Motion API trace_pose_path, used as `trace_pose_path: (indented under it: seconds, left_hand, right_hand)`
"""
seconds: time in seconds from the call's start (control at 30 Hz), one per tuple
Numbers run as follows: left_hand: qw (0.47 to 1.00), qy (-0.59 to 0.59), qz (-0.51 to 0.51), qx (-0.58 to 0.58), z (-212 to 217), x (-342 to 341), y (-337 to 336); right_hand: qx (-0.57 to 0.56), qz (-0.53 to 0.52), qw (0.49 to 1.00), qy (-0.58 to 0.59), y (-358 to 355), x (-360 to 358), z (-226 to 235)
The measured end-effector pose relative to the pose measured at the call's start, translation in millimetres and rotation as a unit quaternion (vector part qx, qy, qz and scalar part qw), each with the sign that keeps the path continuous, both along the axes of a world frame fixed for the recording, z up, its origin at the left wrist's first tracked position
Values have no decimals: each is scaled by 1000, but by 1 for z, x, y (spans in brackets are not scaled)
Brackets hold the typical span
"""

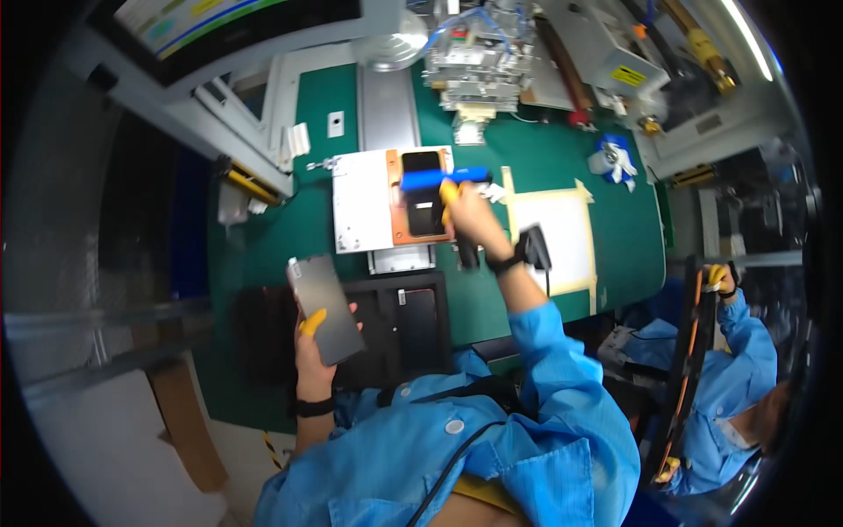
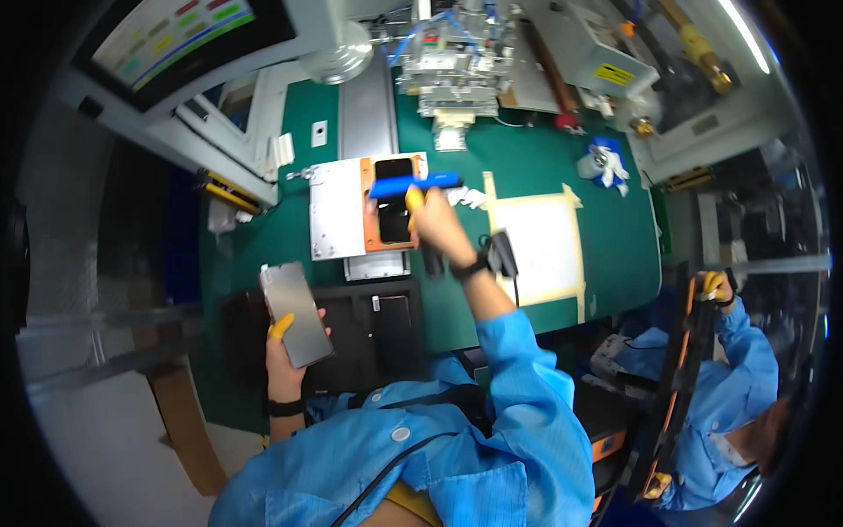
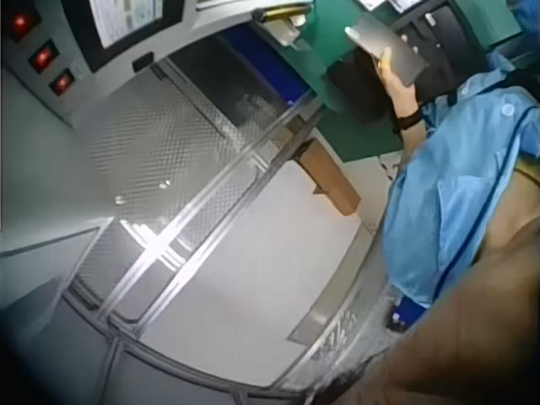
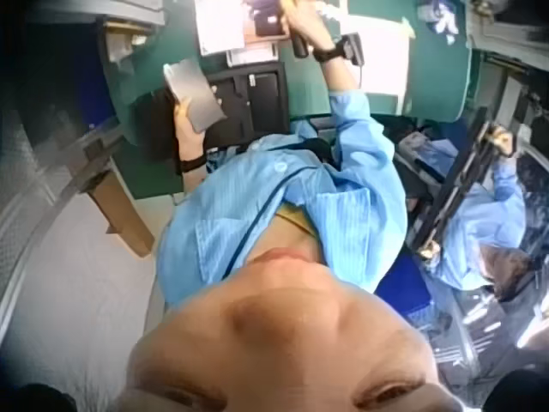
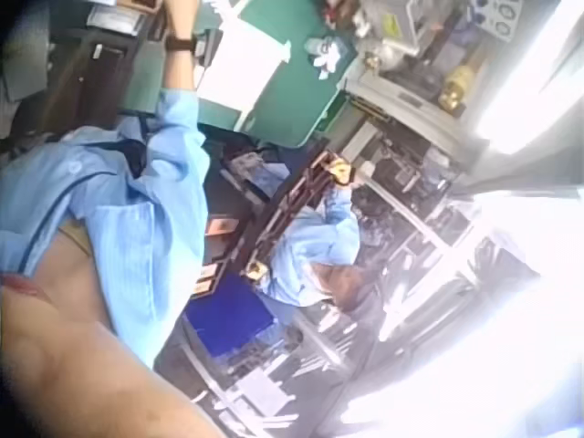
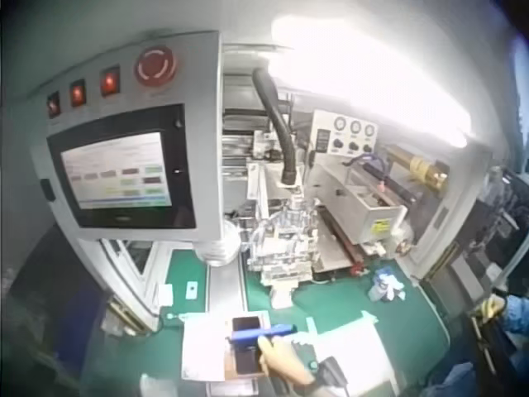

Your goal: Cleaning and inspecting smartphone-like electronic devices and placing them in a protective tray.

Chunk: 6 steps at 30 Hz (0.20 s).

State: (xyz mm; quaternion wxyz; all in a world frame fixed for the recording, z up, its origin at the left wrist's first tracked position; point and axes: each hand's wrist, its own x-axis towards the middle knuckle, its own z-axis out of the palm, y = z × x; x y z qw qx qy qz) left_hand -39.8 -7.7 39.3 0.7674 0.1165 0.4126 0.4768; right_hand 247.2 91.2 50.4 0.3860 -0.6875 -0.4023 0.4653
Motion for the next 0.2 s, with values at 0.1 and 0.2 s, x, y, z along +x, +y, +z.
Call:
trace_pose_path:
  seconds: [0.1,0.2]
  left_hand:
    - [1000,19,15,-4,14,12,-1]
    - [999,18,35,-5,25,9,-10]
  right_hand:
    - [-28,7,999,16,80,25,-35]
    - [-48,0,998,28,85,10,-49]
